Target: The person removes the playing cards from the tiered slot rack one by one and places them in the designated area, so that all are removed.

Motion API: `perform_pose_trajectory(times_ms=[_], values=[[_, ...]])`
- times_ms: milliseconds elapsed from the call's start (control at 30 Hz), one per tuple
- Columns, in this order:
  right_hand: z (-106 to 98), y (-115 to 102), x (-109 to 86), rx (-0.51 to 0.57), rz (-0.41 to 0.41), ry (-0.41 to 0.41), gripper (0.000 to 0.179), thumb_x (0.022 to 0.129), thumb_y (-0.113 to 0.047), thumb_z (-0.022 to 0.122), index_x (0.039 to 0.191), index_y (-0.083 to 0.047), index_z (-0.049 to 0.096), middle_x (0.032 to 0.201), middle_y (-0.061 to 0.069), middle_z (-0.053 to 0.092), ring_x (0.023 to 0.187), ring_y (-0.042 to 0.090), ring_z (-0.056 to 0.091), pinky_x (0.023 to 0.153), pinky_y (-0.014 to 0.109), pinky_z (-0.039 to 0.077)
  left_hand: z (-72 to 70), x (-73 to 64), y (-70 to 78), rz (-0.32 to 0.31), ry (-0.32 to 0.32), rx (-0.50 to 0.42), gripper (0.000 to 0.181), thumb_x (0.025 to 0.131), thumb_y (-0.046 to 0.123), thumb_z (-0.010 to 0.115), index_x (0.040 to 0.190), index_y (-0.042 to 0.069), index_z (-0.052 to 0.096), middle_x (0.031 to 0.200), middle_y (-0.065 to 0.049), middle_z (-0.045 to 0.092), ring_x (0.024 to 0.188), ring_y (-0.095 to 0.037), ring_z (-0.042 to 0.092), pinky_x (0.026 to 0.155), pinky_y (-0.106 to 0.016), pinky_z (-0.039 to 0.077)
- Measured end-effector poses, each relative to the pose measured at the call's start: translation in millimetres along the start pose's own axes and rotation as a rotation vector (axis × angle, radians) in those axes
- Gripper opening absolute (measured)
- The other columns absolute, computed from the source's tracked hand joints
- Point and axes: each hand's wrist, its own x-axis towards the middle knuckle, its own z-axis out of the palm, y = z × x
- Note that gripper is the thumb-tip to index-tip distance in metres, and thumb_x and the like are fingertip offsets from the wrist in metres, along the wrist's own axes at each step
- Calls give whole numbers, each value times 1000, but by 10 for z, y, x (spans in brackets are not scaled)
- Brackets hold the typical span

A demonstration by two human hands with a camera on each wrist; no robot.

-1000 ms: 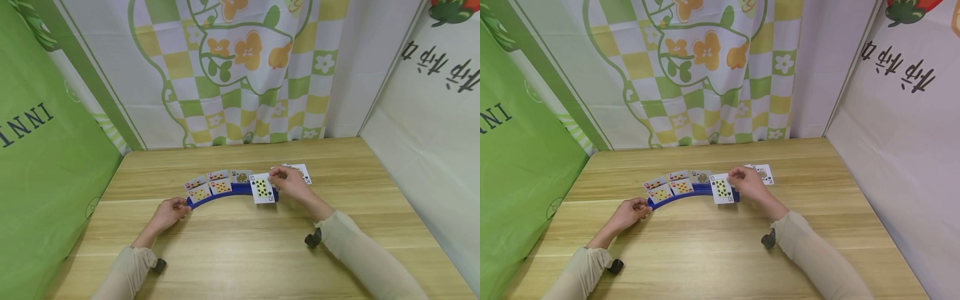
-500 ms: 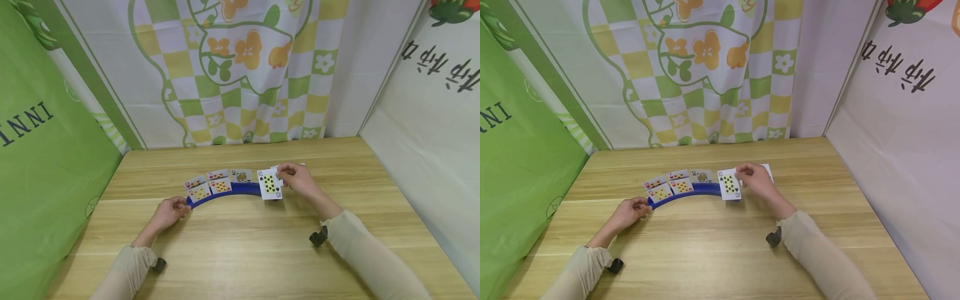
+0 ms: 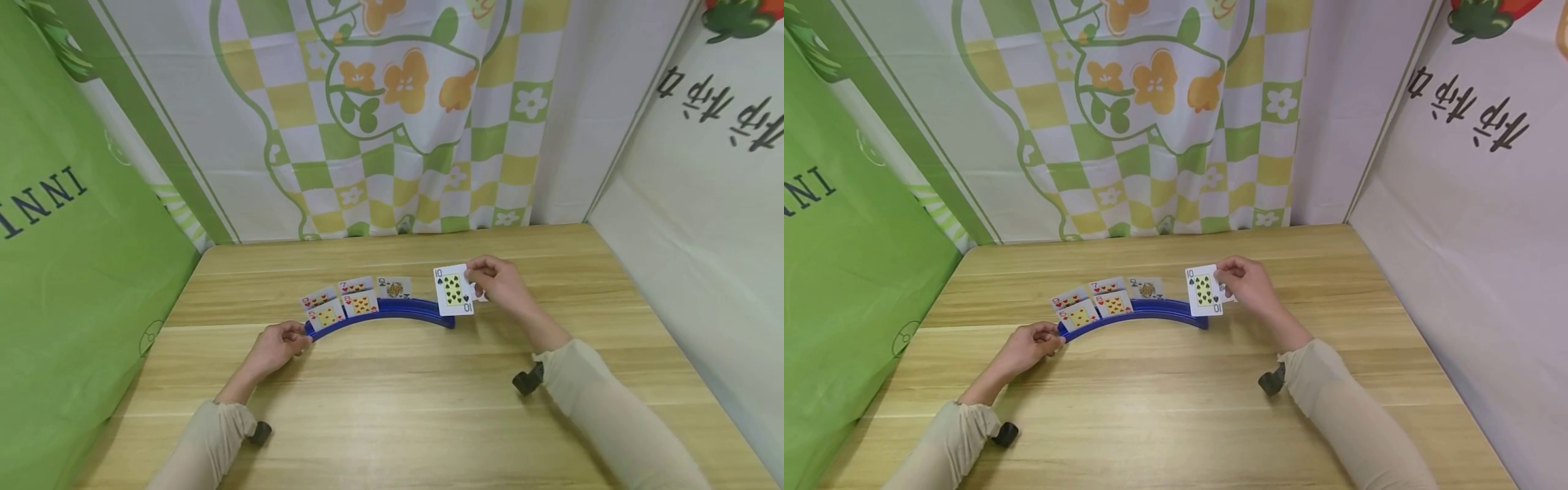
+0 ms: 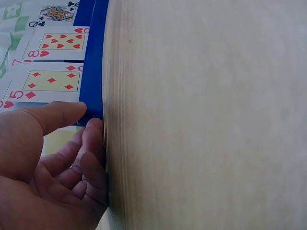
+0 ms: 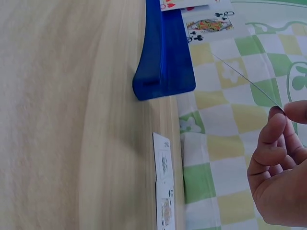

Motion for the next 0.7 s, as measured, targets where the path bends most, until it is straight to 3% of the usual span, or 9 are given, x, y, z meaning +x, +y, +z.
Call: perform_pose_trajectory(times_ms=[267, 700], values=[[-85, 7, 39, 43, 64, 28, 27, 99, -19, 59, 119, -1, 61, 75, -5, 59, 67, 12, 54, 56, 20, 42, -3, -9, 9, -2, -8, -5, 36, 94, 21, 68, 120, -2, 64, 97, -10, 72, 78, -14, 65, 69, -28, 53], [-223, 55, 74, 51, 62, 42, 32, 100, -23, 59, 123, 0, 60, 83, -6, 62, 71, 13, 60, 58, 20, 47, -7, -9, 11, -3, -6, -5, 36, 94, 21, 68, 121, -2, 64, 97, -10, 72, 79, -15, 65, 70, -28, 52]])
